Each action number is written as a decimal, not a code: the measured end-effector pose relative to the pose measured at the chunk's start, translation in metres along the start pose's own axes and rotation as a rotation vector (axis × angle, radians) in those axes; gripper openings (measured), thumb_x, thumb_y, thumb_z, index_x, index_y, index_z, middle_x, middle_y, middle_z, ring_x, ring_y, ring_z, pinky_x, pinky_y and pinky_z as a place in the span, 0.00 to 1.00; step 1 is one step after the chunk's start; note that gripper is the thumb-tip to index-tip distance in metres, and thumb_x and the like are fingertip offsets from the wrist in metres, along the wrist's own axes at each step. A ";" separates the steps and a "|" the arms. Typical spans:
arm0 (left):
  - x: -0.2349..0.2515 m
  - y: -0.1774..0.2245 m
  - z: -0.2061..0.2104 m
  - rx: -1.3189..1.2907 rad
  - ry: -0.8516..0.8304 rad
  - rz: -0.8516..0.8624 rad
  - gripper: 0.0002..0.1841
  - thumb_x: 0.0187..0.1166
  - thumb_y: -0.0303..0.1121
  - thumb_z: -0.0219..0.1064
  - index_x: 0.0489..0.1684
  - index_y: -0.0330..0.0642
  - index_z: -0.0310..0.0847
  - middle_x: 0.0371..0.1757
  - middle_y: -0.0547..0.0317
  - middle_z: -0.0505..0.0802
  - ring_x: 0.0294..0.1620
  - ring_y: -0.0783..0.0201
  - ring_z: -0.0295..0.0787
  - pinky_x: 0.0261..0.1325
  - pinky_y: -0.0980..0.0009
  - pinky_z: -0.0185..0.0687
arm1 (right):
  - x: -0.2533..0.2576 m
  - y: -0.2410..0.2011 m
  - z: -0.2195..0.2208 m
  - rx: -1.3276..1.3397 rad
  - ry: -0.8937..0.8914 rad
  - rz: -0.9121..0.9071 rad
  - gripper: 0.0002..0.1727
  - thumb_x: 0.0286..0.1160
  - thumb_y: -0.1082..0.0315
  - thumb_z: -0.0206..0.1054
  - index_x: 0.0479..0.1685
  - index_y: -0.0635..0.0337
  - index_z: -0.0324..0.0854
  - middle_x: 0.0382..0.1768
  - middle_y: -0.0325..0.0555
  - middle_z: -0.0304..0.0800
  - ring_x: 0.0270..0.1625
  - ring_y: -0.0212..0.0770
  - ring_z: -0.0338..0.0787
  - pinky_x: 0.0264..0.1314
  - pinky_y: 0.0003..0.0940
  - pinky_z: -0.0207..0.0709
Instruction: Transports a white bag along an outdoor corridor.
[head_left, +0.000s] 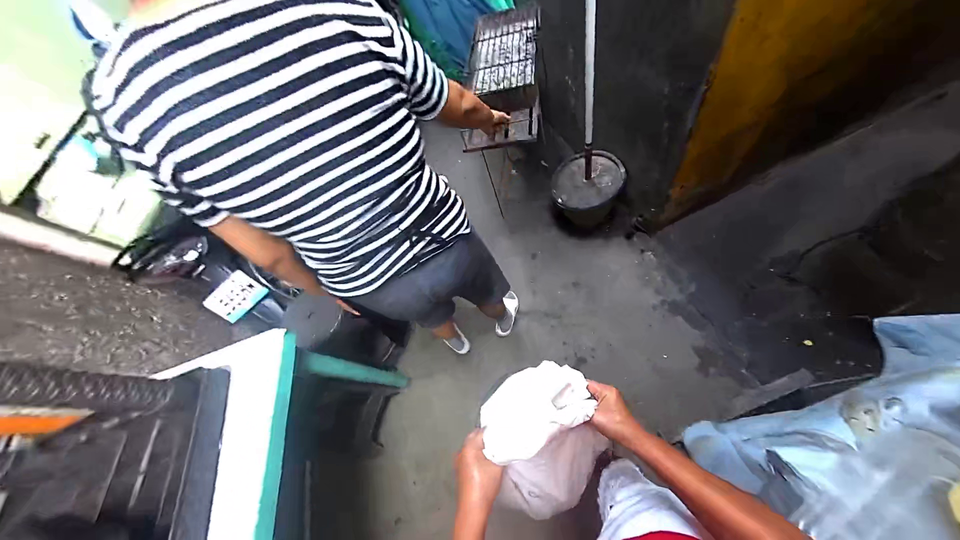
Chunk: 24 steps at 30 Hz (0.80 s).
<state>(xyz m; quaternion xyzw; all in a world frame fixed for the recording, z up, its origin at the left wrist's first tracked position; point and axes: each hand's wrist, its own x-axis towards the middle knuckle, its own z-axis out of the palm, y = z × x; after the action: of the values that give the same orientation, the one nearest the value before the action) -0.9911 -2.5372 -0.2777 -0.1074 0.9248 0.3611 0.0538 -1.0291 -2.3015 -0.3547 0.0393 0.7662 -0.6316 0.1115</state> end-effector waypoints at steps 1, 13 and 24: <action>0.018 0.005 0.008 -0.012 -0.023 0.015 0.13 0.62 0.24 0.77 0.44 0.26 0.91 0.49 0.36 0.95 0.56 0.44 0.93 0.66 0.43 0.82 | 0.021 0.001 -0.009 -0.010 0.004 0.005 0.16 0.66 0.68 0.75 0.52 0.66 0.90 0.48 0.51 0.96 0.55 0.40 0.93 0.66 0.44 0.84; 0.199 0.057 0.064 -0.105 -0.378 0.187 0.16 0.66 0.23 0.75 0.50 0.22 0.88 0.52 0.33 0.93 0.59 0.43 0.91 0.71 0.47 0.80 | 0.160 -0.017 -0.096 -0.314 0.201 0.013 0.15 0.68 0.64 0.74 0.43 0.70 0.90 0.45 0.59 0.95 0.53 0.50 0.93 0.62 0.54 0.82; 0.374 0.075 0.165 0.014 -0.881 0.442 0.18 0.72 0.27 0.72 0.58 0.25 0.86 0.60 0.32 0.91 0.67 0.41 0.87 0.76 0.48 0.76 | 0.243 0.036 -0.123 -0.425 0.610 0.360 0.18 0.70 0.69 0.74 0.52 0.76 0.87 0.57 0.69 0.90 0.66 0.62 0.88 0.73 0.60 0.75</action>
<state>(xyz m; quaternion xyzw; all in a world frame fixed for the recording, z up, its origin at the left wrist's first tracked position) -1.3684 -2.4316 -0.4158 0.2545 0.8173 0.3685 0.3625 -1.2731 -2.1941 -0.4214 0.3342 0.8584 -0.3891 -0.0062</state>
